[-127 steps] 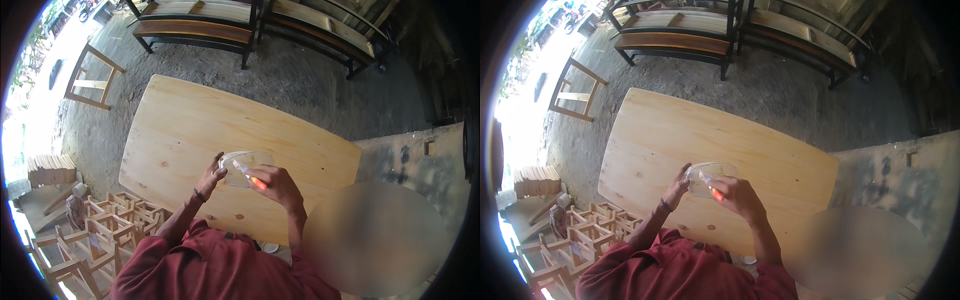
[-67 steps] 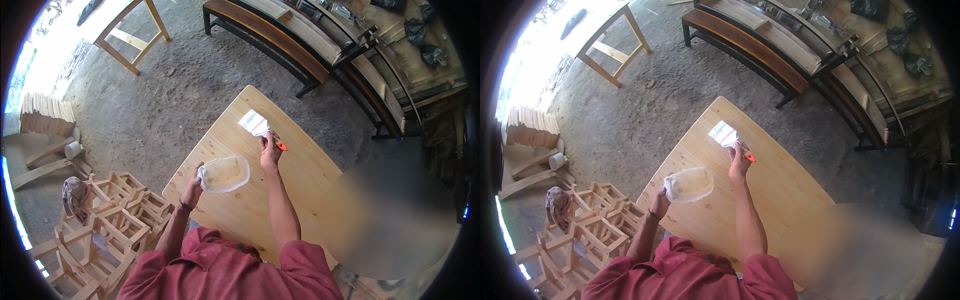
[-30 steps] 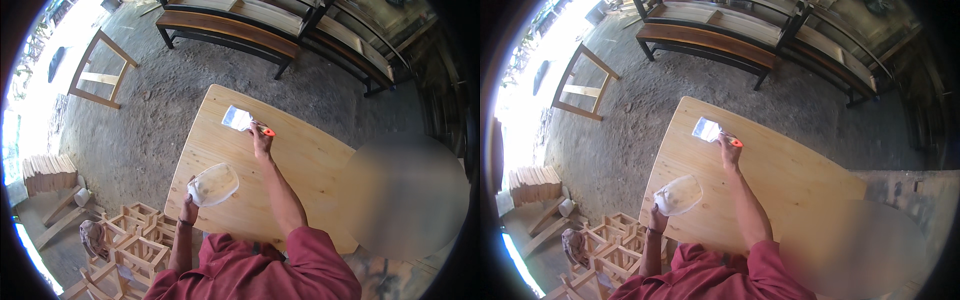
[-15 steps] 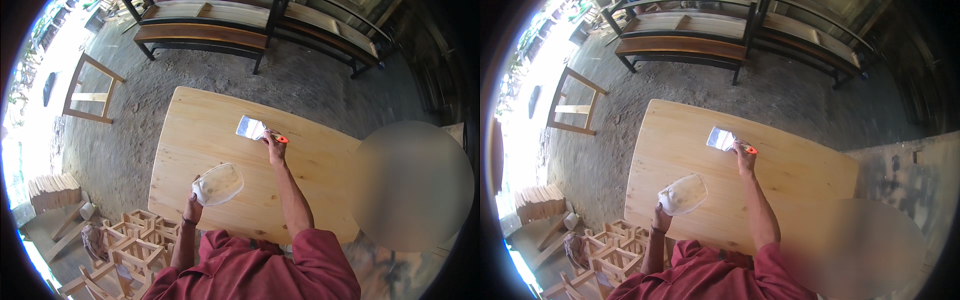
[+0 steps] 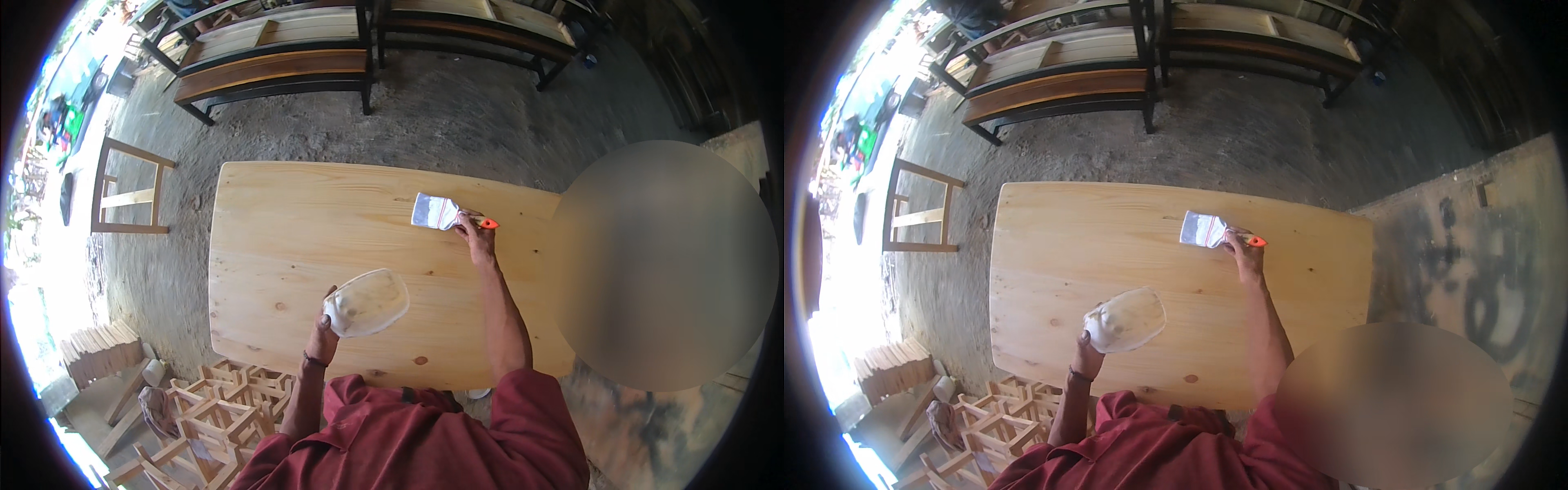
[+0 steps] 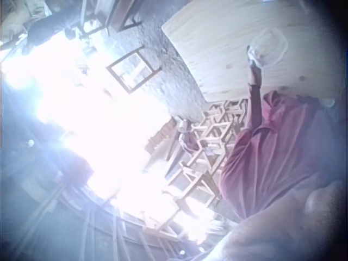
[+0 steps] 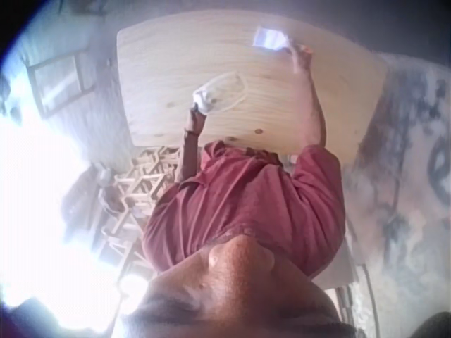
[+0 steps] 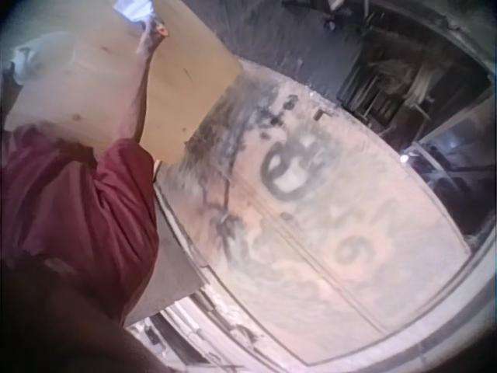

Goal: The person applies a clear coating to a wooden tabletop using a paintbrush, dipping the brush into a plastic container of liquid and making long strokes across the surface.

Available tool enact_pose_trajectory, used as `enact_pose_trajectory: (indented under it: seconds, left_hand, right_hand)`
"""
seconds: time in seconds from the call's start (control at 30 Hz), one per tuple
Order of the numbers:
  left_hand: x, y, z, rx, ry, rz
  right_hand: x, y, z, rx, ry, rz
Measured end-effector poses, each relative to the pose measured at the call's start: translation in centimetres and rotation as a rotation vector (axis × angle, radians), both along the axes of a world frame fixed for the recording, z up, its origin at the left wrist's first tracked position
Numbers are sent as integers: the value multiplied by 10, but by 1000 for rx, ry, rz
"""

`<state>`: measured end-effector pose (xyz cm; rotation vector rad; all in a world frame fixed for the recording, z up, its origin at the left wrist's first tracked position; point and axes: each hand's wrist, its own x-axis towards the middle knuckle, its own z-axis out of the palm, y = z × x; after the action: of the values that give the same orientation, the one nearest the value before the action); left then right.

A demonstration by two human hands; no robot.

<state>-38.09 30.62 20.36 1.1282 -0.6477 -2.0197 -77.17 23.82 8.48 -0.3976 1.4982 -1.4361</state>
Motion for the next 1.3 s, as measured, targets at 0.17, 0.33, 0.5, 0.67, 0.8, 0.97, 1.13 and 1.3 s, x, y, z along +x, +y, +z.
enact_pose_trajectory:
  seconds: [0.17, 0.33, 0.5, 0.67, 0.8, 0.97, 1.13, 1.3]
  left_hand:
    - [-52, 9, 4, 8, -25, -66]
    - [-91, 22, -5, 26, -29, -103]
    - [-120, 31, -24, 24, -9, -176]
    - [-135, 39, -50, 6, 32, -214]
    - [-159, 43, -35, 41, 10, -162]
    - [-182, 45, -11, 111, -39, -78]
    - [-181, 45, -20, 74, 0, -123]
    - [-180, 48, -6, 67, -35, -131]
  right_hand:
    - [-80, 38, -9, -5, 27, -24]
    - [-157, 76, -12, -16, 16, -54]
    - [-236, 111, -9, -20, 22, -95]
    - [-313, 145, -12, -46, 15, -97]
    - [-374, 171, -16, -3, -7, -139]
    - [-446, 210, -14, 22, 17, -145]
    - [-499, 238, -2, 76, 34, -162]
    - [-516, 259, 30, 154, 299, -203]
